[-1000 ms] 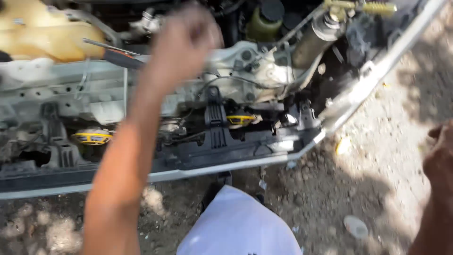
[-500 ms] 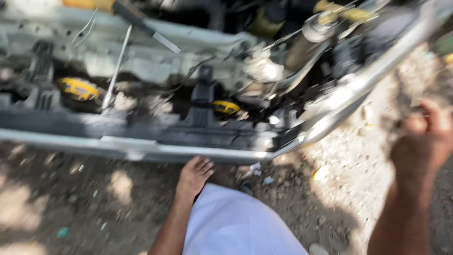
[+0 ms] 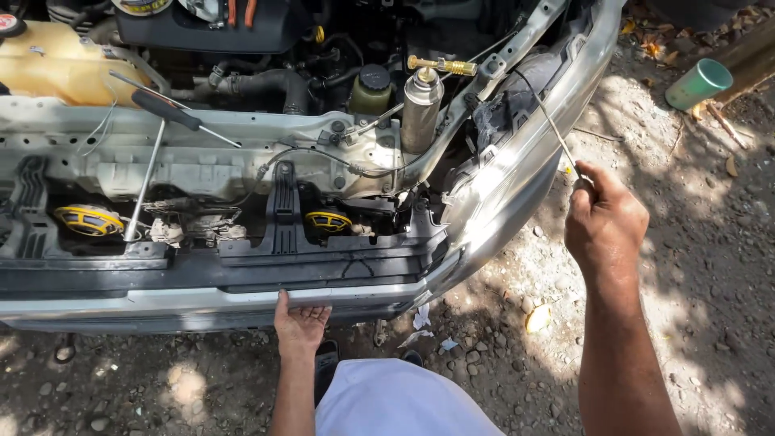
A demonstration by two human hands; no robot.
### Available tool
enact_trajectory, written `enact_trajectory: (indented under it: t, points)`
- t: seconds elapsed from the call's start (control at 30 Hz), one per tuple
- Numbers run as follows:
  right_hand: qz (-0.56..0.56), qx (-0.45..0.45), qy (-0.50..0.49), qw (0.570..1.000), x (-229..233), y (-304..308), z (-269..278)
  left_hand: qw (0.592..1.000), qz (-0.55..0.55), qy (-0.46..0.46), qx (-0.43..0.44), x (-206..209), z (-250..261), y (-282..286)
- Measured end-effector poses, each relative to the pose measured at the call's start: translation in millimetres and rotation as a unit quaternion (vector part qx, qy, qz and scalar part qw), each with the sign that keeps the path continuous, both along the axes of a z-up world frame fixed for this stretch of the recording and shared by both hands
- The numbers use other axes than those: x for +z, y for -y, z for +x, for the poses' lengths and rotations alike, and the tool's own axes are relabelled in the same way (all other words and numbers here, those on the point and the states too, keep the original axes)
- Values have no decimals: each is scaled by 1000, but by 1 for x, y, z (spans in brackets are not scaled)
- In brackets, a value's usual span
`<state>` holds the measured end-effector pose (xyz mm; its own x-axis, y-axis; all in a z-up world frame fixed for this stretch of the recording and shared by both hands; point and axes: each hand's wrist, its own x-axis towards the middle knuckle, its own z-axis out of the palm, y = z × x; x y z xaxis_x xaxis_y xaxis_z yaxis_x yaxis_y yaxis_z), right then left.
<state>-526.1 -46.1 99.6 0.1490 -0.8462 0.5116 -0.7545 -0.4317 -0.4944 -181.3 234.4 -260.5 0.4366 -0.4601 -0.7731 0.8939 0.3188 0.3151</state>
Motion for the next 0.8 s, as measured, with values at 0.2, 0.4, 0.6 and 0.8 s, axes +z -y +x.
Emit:
enact_trajectory:
  t: [0.2, 0.4, 0.6, 0.8]
  points:
    - [42, -41, -44, 997, -3, 8, 1, 1000, -8, 2, -9, 6, 0, 10]
    - [38, 63, 20, 997, -35, 20, -14, 1000, -10, 0, -15, -33, 1, 0]
    - [100, 63, 74, 990, -28, 28, -5, 1000, 26, 2, 4, -35, 1, 8]
    - [75, 72, 62, 993, -66, 52, -28, 999, 24, 24, -4, -20, 2, 9]
